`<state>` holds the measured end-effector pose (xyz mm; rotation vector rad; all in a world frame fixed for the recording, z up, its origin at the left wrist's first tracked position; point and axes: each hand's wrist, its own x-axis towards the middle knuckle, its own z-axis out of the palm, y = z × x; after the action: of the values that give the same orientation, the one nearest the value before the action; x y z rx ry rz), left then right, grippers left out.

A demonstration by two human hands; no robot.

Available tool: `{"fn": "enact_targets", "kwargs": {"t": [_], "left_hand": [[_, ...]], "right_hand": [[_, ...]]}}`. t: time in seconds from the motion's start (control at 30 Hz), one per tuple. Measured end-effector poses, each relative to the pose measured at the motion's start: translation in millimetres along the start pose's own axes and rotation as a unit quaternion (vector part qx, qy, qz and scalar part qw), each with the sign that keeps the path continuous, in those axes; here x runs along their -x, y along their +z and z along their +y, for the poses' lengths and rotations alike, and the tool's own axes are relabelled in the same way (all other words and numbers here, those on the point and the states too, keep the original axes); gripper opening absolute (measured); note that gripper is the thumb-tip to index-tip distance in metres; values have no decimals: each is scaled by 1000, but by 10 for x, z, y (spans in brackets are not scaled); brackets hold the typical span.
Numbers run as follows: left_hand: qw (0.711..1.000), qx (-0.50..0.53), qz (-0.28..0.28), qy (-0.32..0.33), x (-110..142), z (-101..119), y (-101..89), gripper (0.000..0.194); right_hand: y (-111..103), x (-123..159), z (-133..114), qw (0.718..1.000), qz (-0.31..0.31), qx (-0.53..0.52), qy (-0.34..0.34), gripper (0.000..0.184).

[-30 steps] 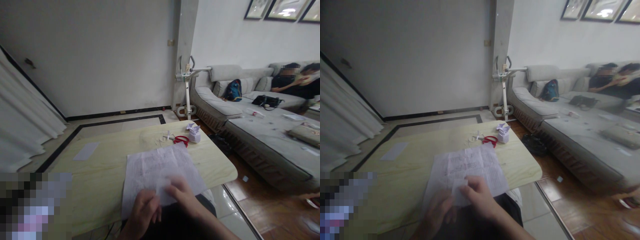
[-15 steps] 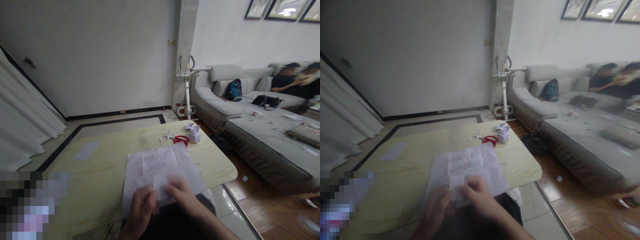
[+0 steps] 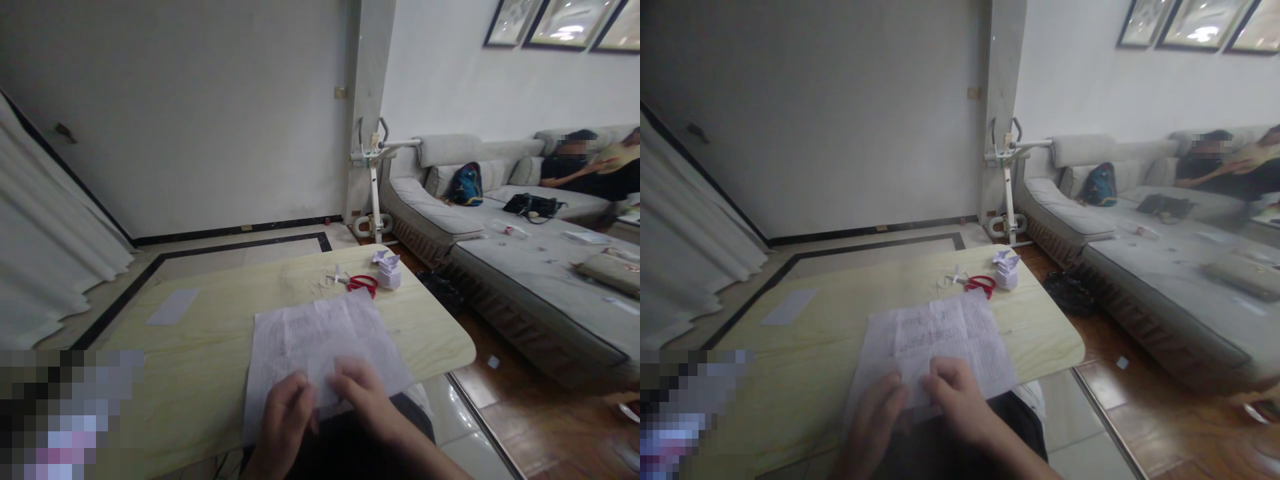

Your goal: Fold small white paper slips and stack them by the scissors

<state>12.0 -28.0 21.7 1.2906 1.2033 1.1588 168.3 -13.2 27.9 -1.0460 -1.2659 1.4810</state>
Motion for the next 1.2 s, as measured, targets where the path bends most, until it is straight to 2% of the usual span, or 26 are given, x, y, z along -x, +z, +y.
{"fn": "enact_targets", "kwargs": {"t": [0.17, 0.27, 0.4, 0.53, 0.73, 0.87, 1.07, 1.2], "left_hand": [[1000, -17, 4, -7, 11, -52, 1, 36], [999, -3, -27, -18, -5, -69, -1, 33], [999, 5, -37, -22, 1, -27, 5, 32], [999, 0, -40, -20, 27, 1, 17, 35], [999, -1, -40, -26, 32, -50, 37, 33], [999, -4, -32, -18, 27, -48, 41, 36], [1000, -14, -13, -2, 31, -33, -11, 35], [999, -31, -9, 6, 0, -42, -47, 28]], "right_hand": [[-2, -12, 0, 1000, 7, 17, -16, 51], [-10, -9, -25, 999, -15, 27, -36, 54], [-4, -14, 4, 999, -31, -1, -16, 55], [-2, -20, 41, 1000, -11, -4, -3, 53], [-33, 6, 23, 999, 16, 9, -32, 52], [-30, 7, 45, 999, 44, -8, -20, 52], [-25, -26, 34, 999, -27, 3, -42, 51], [-43, -16, 59, 996, 4, 41, -74, 48]]}}
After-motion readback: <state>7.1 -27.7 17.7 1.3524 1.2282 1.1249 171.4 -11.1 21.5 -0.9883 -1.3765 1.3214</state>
